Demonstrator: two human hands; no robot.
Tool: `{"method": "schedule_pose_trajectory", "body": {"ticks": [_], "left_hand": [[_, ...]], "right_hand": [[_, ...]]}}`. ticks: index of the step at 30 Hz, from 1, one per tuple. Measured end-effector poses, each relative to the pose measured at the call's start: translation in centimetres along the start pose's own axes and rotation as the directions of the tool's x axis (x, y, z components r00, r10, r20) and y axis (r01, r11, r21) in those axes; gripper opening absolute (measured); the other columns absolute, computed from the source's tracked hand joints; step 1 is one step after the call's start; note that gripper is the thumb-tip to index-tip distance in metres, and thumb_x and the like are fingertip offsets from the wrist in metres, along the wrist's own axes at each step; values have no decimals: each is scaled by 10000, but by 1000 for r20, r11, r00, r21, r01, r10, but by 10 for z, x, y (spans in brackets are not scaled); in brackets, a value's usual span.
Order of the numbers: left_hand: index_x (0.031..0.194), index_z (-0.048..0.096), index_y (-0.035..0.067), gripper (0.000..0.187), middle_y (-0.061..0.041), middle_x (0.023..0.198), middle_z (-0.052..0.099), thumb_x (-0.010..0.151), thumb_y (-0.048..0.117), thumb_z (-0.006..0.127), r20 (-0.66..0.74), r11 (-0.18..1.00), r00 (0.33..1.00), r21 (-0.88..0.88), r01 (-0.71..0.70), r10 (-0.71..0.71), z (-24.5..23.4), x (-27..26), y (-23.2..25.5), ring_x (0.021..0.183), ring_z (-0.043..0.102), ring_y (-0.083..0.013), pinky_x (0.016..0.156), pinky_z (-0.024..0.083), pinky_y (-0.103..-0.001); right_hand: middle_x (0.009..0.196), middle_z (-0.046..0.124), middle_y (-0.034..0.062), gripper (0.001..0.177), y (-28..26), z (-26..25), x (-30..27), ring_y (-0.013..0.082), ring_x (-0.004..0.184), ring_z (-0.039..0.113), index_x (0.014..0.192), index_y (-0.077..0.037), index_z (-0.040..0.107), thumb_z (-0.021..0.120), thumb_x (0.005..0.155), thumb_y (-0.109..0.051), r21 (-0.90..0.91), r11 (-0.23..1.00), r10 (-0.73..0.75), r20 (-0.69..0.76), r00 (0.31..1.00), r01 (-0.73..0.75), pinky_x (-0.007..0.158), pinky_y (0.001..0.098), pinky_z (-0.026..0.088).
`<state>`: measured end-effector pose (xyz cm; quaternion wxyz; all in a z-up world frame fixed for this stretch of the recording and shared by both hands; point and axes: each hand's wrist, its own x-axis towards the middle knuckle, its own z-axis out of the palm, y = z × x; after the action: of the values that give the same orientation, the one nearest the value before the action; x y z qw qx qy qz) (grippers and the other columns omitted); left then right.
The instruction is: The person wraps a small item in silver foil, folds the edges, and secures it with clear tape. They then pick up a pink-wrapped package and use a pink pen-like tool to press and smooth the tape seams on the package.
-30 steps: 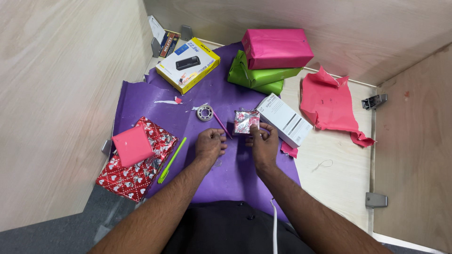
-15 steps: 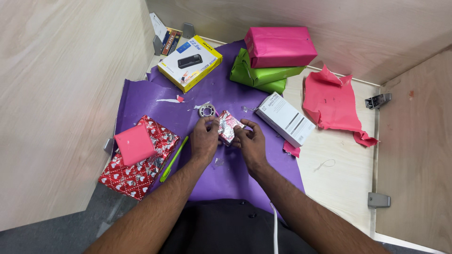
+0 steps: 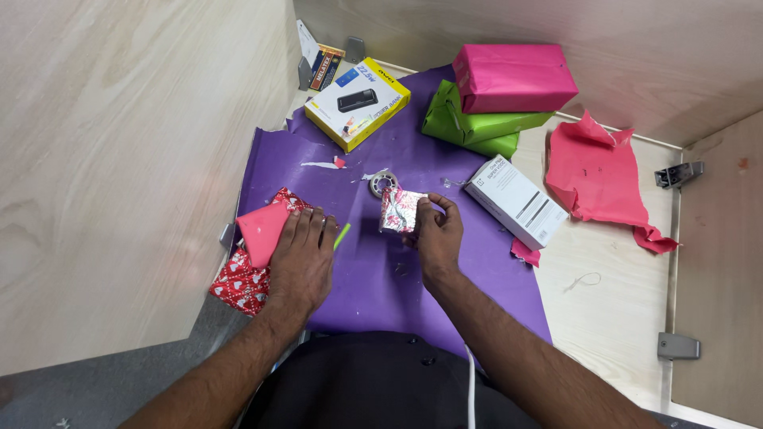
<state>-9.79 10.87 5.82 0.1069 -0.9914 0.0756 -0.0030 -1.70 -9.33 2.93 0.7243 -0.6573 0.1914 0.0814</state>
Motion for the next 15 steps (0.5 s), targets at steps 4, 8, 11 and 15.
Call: {"method": "schedule_pose_trajectory", "body": {"ticks": [4, 8, 11, 15], "left_hand": [[1447, 465, 32, 640, -151, 1496, 477, 870, 238, 651, 51, 1000, 999, 5, 16, -17, 23, 17, -11, 1417, 408, -288, 1225, 243, -447], [1419, 494, 20, 601, -153, 1489, 498, 888, 258, 647, 10, 1000, 1000, 5, 25, -25, 30, 42, -21, 1409, 428, -290, 1222, 256, -449], [1395, 504, 24, 591, -147, 1476, 506, 893, 302, 646, -28, 998, 998, -49, 47, -49, 26, 50, -19, 1400, 429, -286, 1201, 265, -463], [1382, 529, 21, 580, -153, 1486, 510, 949, 383, 666, -198, 974, 973, -215, 76, -120, 13, 36, -26, 1424, 430, -296, 1212, 288, -480]], "right_hand": [[832, 607, 51, 368, -6, 14, -9, 108, 673, 635, 1301, -17, 450, 573, 1024, -226, 25, 999, -46, 2, 999, 46, 524, 293, 576], [944, 649, 96, 367, -6, 22, -9, 146, 748, 685, 1321, -21, 433, 568, 1025, -192, 14, 998, -53, 13, 998, 53, 613, 303, 617], [1023, 654, 115, 422, -2, 28, -7, 163, 838, 702, 1376, -39, 416, 571, 992, -121, 28, 995, -92, 36, 995, 91, 691, 311, 639], [1098, 664, 109, 492, 4, 36, -3, 151, 935, 717, 1436, -65, 417, 556, 964, -49, -6, 993, -114, 71, 991, 114, 794, 301, 651]]}}
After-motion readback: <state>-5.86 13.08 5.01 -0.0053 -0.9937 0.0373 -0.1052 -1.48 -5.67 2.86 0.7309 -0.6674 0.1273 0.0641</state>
